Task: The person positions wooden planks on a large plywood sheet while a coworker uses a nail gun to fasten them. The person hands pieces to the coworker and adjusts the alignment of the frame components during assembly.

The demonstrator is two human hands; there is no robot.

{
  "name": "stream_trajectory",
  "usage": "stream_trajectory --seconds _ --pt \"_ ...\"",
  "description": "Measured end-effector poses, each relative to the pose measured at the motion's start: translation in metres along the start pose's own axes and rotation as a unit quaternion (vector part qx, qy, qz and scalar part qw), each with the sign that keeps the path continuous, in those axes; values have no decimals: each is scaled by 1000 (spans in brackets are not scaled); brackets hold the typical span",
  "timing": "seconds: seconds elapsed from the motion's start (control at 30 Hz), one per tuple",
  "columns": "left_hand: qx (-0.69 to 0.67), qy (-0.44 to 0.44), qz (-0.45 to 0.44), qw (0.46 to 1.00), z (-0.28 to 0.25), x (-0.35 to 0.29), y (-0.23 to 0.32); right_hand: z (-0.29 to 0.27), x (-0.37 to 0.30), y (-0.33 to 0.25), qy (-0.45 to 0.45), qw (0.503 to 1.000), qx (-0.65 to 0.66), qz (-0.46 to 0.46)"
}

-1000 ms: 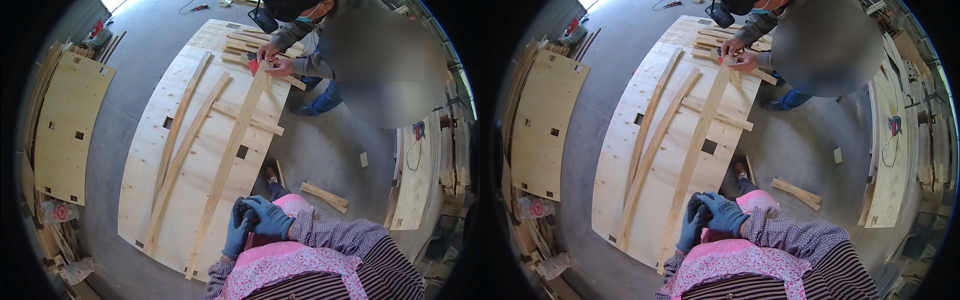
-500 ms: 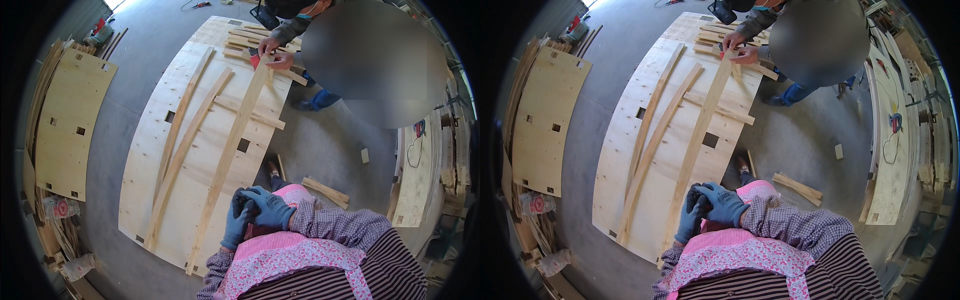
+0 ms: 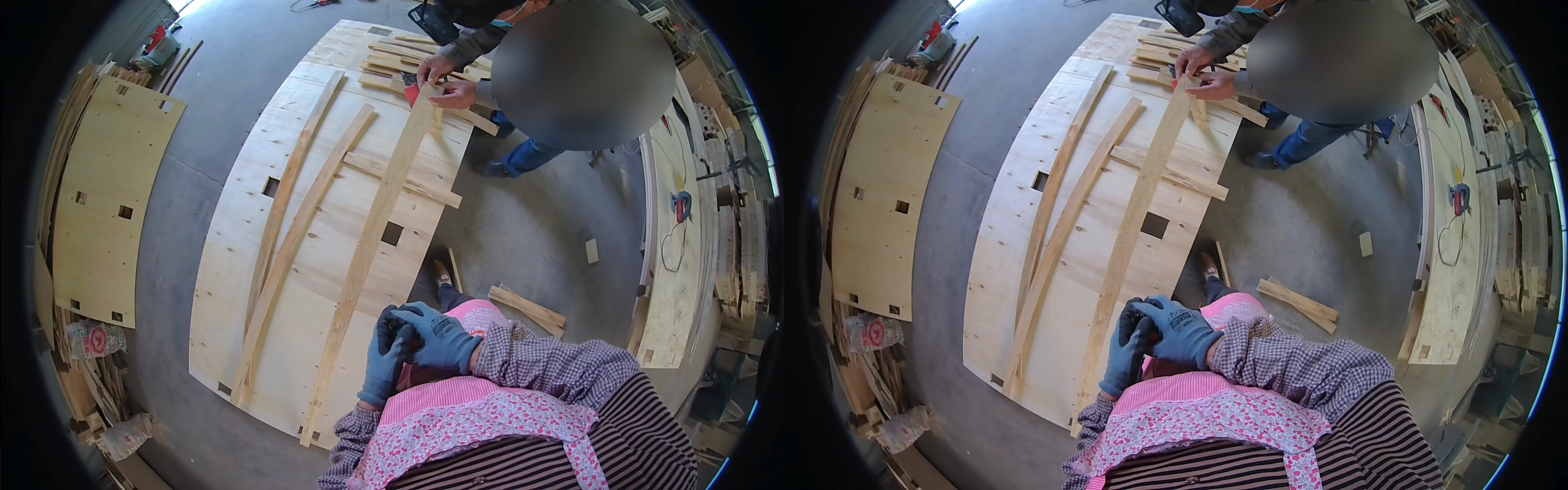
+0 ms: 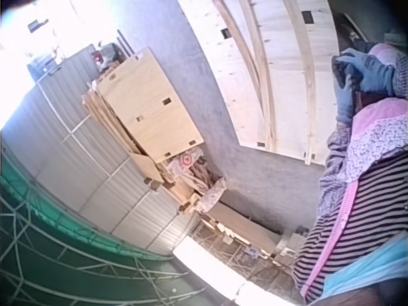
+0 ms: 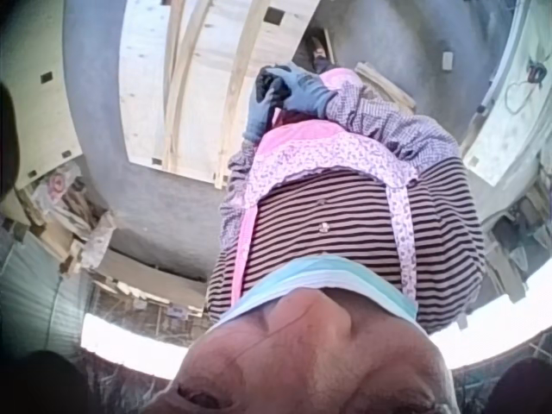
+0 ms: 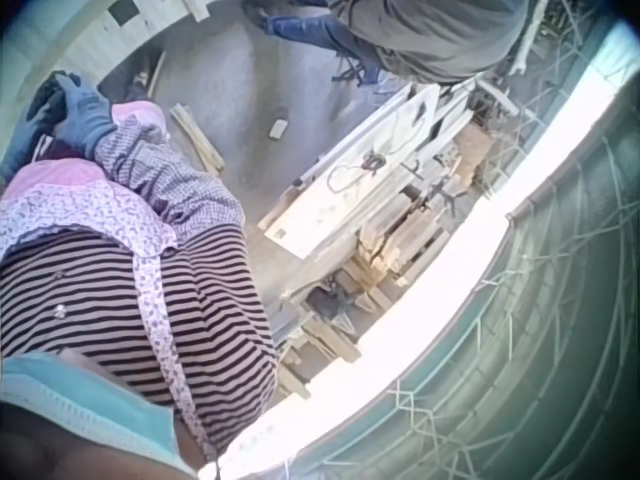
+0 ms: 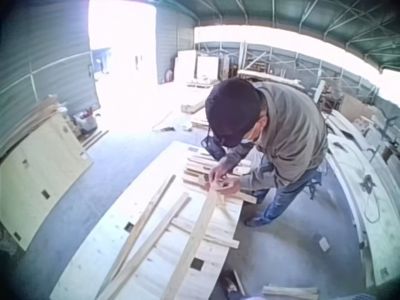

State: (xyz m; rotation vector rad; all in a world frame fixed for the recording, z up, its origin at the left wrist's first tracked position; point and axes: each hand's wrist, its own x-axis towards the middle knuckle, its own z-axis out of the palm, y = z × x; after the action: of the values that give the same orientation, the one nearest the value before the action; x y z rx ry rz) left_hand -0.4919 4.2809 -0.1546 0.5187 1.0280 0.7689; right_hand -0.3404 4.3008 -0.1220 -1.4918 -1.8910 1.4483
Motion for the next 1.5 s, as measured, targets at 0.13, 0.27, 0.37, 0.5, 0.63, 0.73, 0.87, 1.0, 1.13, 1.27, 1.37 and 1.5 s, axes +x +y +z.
stream_trajectory --seconds 0.13,0.27,0.37,0.5,0.63,0.73,0.87,1.0,1.13,1.27,1.37,1.5 --pt "-1 4 -6 1000 5 2 2 -2 -1 4 7 1000 2 -4" --pt "-11 -6 0 1000 10 3 6 -4 -2 5 15 1000 0 6" --pt "-12 -10 7 1000 11 3 7 -4 -1 6 17 1000 5 11" --pt "18 2 2 1000 10 5 1 -4 -2 10 14 1000 1 6" --pt "26 2 0 1000 8 6 -3 -6 -3 9 14 1000 12 11" --pt "0 4 -5 1000 13 6 2 -8 -4 10 14 1000 11 6" --pt "-3 2 -6 1000 14 5 -2 -9 -6 12 12 1000 11 1" --pt "11 -5 -4 1000 14 7 -7 -9 -9 15 18 1000 -1 -10" --pt "6 -4 -3 1000 19 5 -4 -9 -10 17 14 1000 2 -7" --pt "3 -4 5 1000 24 3 -3 -8 -13 21 16 1000 1 -8" --pt "-2 -2 7 1000 25 3 -5 -9 -14 21 19 1000 1 -10" --pt "6 1 7 1000 25 2 -9 -13 -16 17 13 1000 6 -8"
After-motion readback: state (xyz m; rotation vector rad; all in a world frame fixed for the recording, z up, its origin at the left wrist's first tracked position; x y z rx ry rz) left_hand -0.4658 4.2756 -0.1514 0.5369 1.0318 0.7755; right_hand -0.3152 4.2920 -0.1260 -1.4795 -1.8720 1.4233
